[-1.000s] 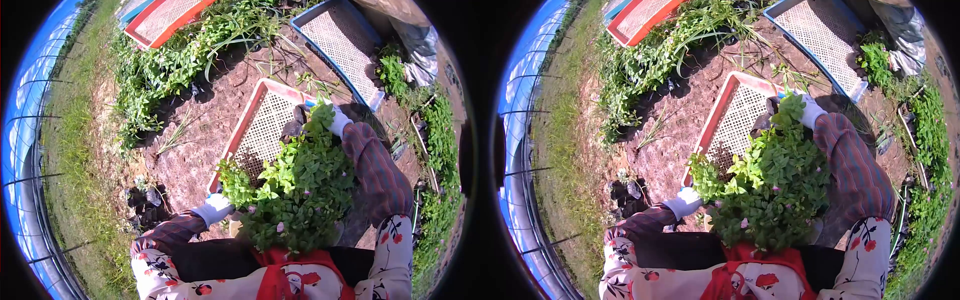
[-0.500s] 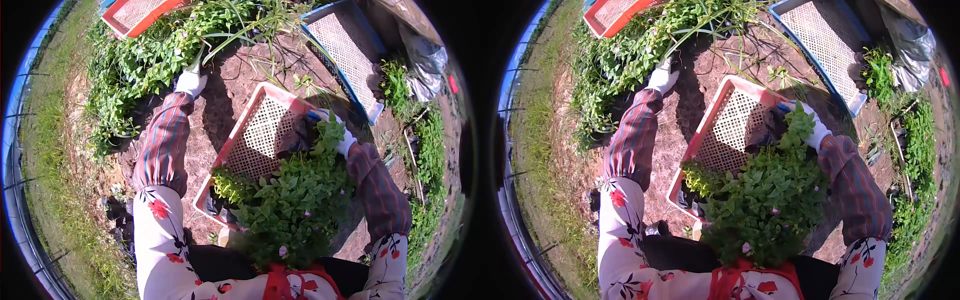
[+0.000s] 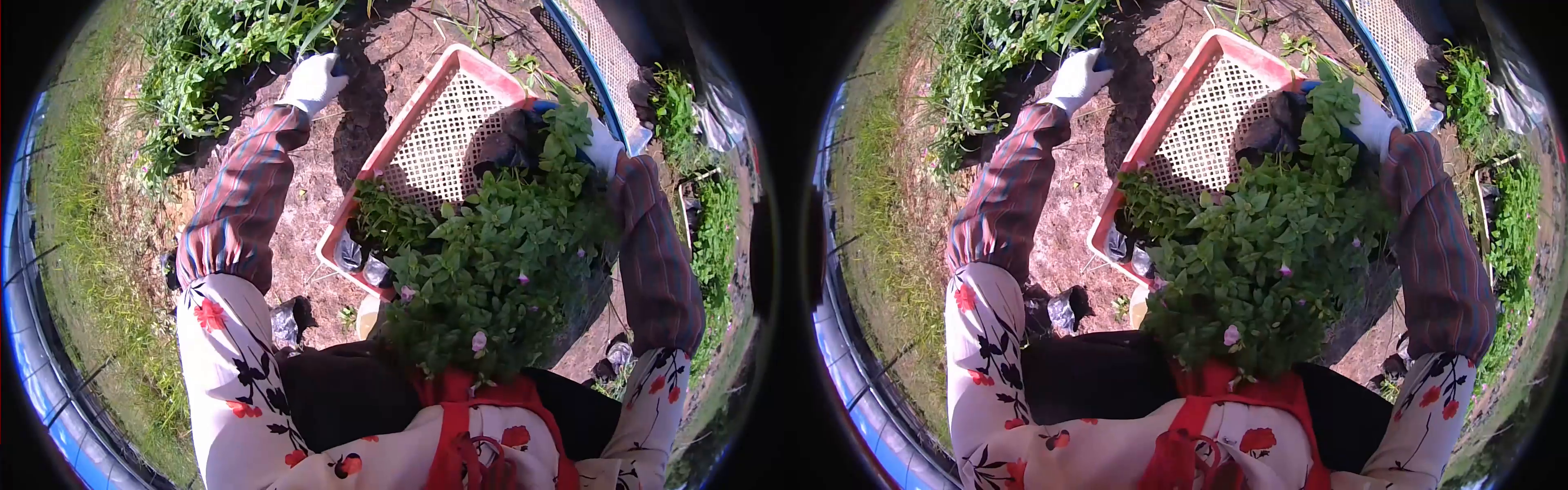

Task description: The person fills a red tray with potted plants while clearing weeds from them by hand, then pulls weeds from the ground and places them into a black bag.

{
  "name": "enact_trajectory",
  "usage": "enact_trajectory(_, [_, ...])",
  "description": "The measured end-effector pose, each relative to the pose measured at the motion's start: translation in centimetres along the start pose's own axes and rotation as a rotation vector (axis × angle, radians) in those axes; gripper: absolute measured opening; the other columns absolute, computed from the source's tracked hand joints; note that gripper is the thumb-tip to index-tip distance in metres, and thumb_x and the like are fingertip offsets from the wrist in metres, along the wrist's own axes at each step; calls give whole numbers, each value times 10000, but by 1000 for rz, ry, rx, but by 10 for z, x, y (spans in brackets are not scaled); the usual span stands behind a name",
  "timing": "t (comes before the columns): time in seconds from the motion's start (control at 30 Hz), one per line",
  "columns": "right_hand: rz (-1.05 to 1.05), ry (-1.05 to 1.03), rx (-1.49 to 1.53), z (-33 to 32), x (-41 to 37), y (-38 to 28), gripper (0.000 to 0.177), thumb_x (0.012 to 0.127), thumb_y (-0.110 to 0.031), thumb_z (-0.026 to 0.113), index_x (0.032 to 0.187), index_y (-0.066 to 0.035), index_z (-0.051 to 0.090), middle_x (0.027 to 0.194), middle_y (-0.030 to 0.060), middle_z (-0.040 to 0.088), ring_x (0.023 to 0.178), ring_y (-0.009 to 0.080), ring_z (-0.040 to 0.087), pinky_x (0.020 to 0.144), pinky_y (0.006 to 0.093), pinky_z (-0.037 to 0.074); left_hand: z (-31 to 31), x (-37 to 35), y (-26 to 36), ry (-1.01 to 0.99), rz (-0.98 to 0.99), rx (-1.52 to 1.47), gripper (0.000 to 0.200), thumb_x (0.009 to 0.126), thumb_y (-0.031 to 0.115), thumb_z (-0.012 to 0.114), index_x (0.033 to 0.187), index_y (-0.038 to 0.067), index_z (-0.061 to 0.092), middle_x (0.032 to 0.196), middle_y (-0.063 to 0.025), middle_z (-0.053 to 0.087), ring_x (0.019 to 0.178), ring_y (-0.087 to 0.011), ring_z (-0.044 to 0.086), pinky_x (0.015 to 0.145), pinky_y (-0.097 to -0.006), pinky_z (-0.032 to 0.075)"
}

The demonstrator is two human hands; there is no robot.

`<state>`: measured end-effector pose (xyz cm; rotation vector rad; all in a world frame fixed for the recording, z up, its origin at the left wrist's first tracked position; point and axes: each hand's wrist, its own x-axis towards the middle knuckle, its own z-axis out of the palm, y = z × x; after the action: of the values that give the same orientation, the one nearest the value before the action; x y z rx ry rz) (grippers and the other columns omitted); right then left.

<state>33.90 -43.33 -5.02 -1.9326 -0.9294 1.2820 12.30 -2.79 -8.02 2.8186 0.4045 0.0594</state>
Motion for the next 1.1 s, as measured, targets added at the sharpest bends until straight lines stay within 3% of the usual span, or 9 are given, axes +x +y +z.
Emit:
enact_trajectory(0.07, [-179,126,-20,5,8,-16,350,883,-184,485,1204,-45,504,1060,103,584,934,165,564,823,297,442,6,-30,0,-174,93,4,338,708,257,607,930,3,592,856,-203,605,851,-360,581,760,-416,455])
enact_trajectory(0.13, [94,388,-194,4,15,-20,388,868,-296,498,1129,-12,544,948,117,616,888,183,583,786,290,443,26,-61,-9,262,378,50,309,706,237,604,917,11,596,857,-215,602,848,-368,578,764,-426,457])
enact_trajectory(0.27, [-222,383,-319,63,-3,-121,393,843,-311,485,1072,1,555,842,154,623,813,244,602,757,309,441,-50,-116,60,-294,-38,-341,277,733,217,611,933,25,600,794,-182,609,773,-336,600,659,-417,454])
enact_trajectory(0.33, [-55,129,-403,99,-4,-157,348,847,-274,474,1077,-27,558,897,178,613,862,295,586,791,335,437,-54,-151,83,-663,-121,-532,245,755,184,635,962,56,601,732,-128,581,730,-277,606,664,-390,469])
enact_trajectory(0.4, [-193,54,-426,136,-7,-176,344,846,-266,473,1105,-54,549,986,177,602,942,316,563,837,352,429,-33,-188,89,-733,257,-277,372,741,213,641,1084,93,558,897,-147,556,802,-297,601,686,-396,478])
enact_trajectory(0.5, [-414,60,-486,172,35,-128,355,842,-260,477,1139,-74,533,1087,164,579,1009,309,542,880,357,419,-13,-219,112,-880,201,45,510,698,266,649,1171,166,485,1046,-197,470,850,-362,576,717,-427,479])
enact_trajectory(0.8, [-132,103,-279,141,18,-134,322,833,-243,500,1090,-66,579,973,107,633,876,219,600,793,309,460,-7,-259,119,-386,261,245,165,782,216,556,918,124,540,843,-86,542,724,-255,591,540,-402,458])
enact_trajectory(0.97, [-33,-8,61,197,73,-89,381,881,-359,459,1116,-80,569,760,34,578,616,124,526,568,290,450,39,-289,76,-97,651,28,140,762,206,514,811,117,610,620,-70,575,552,-242,570,503,-386,452])
enact_trajectory(1.1, [-138,-370,-210,263,58,-107,420,900,-409,426,1130,-73,529,837,97,587,677,178,549,624,316,456,-2,-285,83,-483,277,-159,171,763,133,526,901,79,610,716,-128,580,679,-321,575,572,-419,441])
